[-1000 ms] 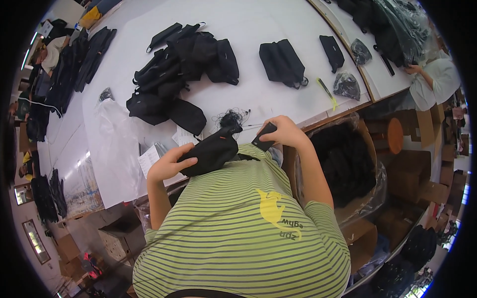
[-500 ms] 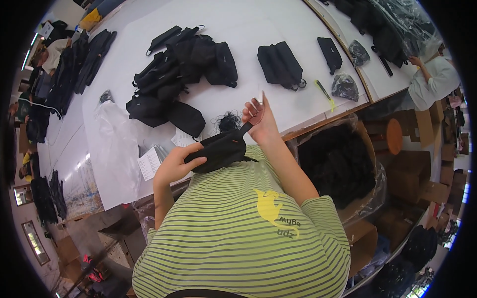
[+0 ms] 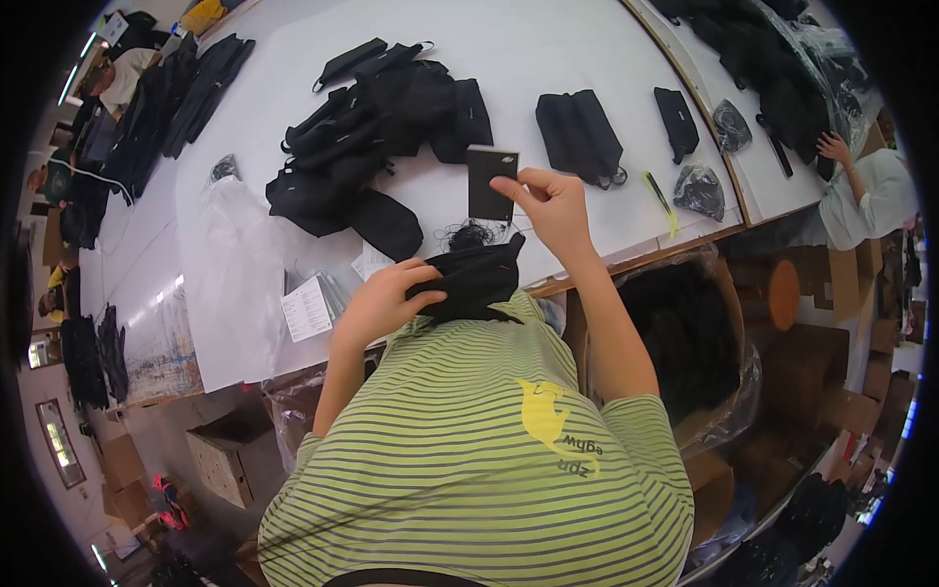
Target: Attaching product tags/labels to black zippered soft cases.
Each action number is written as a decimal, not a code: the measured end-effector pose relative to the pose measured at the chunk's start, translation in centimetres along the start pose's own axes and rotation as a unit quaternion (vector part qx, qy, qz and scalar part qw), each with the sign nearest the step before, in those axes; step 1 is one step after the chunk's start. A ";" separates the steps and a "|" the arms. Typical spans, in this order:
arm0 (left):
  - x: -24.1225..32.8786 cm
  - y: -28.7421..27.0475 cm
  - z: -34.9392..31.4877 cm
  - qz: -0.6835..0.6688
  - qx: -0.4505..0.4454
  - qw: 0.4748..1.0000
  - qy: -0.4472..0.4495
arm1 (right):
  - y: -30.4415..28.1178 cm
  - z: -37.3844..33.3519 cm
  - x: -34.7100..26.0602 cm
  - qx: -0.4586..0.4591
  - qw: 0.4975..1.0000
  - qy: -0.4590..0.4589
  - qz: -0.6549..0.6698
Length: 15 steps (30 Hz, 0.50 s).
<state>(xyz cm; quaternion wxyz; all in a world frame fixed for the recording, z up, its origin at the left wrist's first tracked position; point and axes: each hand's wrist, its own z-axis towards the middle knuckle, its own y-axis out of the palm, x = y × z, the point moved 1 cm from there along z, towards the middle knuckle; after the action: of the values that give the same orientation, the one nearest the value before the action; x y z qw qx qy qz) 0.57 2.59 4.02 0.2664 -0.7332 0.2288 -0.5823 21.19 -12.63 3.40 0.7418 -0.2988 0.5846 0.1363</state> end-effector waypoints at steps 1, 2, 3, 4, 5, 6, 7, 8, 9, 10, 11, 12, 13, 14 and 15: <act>0.0 0.6 0.6 -0.029 0.025 0.999 0.025 | 0.2 -0.2 -1.9 -0.076 0.993 0.000 -0.090; -0.1 1.0 1.1 -0.058 0.052 0.996 0.050 | 0.6 -0.5 -3.0 -0.152 0.972 -0.002 -0.178; -0.2 1.4 1.7 -0.059 0.055 0.996 0.046 | 0.8 -0.9 -2.8 -0.157 0.972 -0.004 -0.177; -0.3 1.6 2.2 -0.018 0.098 0.989 0.108 | 1.0 -1.2 -2.2 -0.221 0.939 -0.050 -0.258; -0.2 1.7 2.4 0.023 0.140 0.975 0.169 | 1.4 -1.6 -1.7 -0.283 0.894 -0.096 -0.335; -0.1 1.8 2.4 0.022 0.145 0.976 0.164 | 1.8 -2.1 -1.1 -0.289 0.891 -0.100 -0.335; 0.0 2.0 2.4 0.013 0.123 0.975 0.187 | 2.1 -2.7 -0.5 -0.330 0.884 -0.058 -0.326; 0.1 2.0 2.3 0.004 0.101 0.972 0.210 | 2.4 -3.0 -0.2 -0.370 0.873 -0.017 -0.317; -0.4 2.1 2.1 -0.017 0.055 0.980 0.190 | 2.8 -2.9 -0.2 -0.402 0.861 0.020 -0.311; -0.7 2.0 1.8 -0.016 0.064 0.981 0.181 | 2.8 -3.0 -0.3 -0.412 0.857 0.012 -0.310; -0.9 2.0 1.7 -0.020 0.024 0.989 0.143 | 2.5 -3.3 -0.6 -0.389 0.889 0.051 -0.236; -1.1 1.7 1.5 -0.022 -0.014 0.995 0.101 | 2.3 -3.1 -1.1 -0.366 0.913 0.088 -0.159; -1.5 1.7 1.4 -0.023 -0.011 0.993 0.118 | 2.0 -2.8 -2.5 -0.411 0.885 0.101 -0.192; -1.8 1.6 1.4 -0.020 0.001 0.994 0.104 | 2.1 -2.9 -2.4 -0.425 0.881 0.090 -0.189; -1.9 1.4 1.4 -0.090 0.046 0.988 0.119 | 1.9 -3.3 -2.3 -0.431 0.875 0.094 -0.200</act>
<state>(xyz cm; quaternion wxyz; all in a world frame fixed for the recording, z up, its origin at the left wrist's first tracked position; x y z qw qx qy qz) 1.51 2.95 1.45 0.2169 -0.6632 0.1651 -0.6971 16.97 -12.80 4.59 0.4928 -0.7109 0.4624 0.1946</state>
